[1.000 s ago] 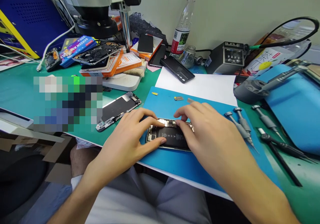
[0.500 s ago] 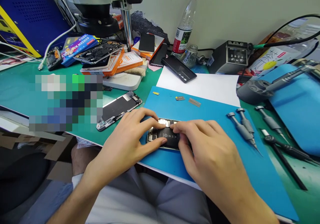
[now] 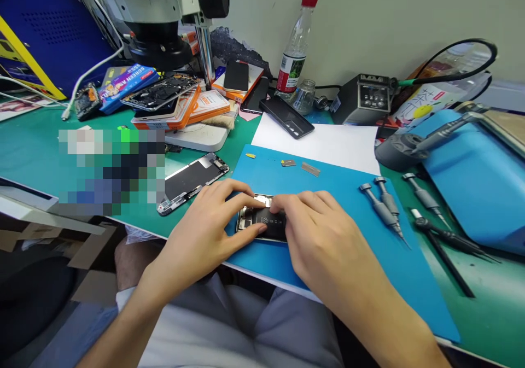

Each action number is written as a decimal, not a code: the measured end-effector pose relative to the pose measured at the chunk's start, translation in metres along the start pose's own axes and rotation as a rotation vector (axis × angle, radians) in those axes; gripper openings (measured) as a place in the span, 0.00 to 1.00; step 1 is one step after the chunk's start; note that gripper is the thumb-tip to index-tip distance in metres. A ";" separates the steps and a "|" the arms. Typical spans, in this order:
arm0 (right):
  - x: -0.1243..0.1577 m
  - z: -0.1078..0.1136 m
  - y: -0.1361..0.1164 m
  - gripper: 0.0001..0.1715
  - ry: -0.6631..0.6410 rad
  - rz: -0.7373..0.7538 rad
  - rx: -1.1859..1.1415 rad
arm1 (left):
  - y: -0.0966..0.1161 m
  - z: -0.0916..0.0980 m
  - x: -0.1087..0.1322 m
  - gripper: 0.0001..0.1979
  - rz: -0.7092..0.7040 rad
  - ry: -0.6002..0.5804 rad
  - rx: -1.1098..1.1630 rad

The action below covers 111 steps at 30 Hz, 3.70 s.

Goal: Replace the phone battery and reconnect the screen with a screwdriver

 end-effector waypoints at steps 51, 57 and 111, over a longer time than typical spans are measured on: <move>0.031 -0.006 0.009 0.16 0.552 -0.298 -0.407 | -0.077 0.074 0.061 0.31 0.564 0.155 -0.246; 0.031 -0.006 0.008 0.15 0.514 -0.323 -0.447 | -0.053 0.066 0.064 0.21 0.506 0.377 0.118; 0.022 -0.002 0.003 0.13 0.333 0.020 -0.220 | 0.015 0.004 0.011 0.10 -0.358 0.100 -0.433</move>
Point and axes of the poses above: each hand's wrist, its own x-axis away from the middle knuckle, its own z-axis out of the back of the hand, y = z × x, the point moved 1 cm from there along -x, towards the middle knuckle, and after that the axes turned 13 degrees about -y, right-handed, at the moved point
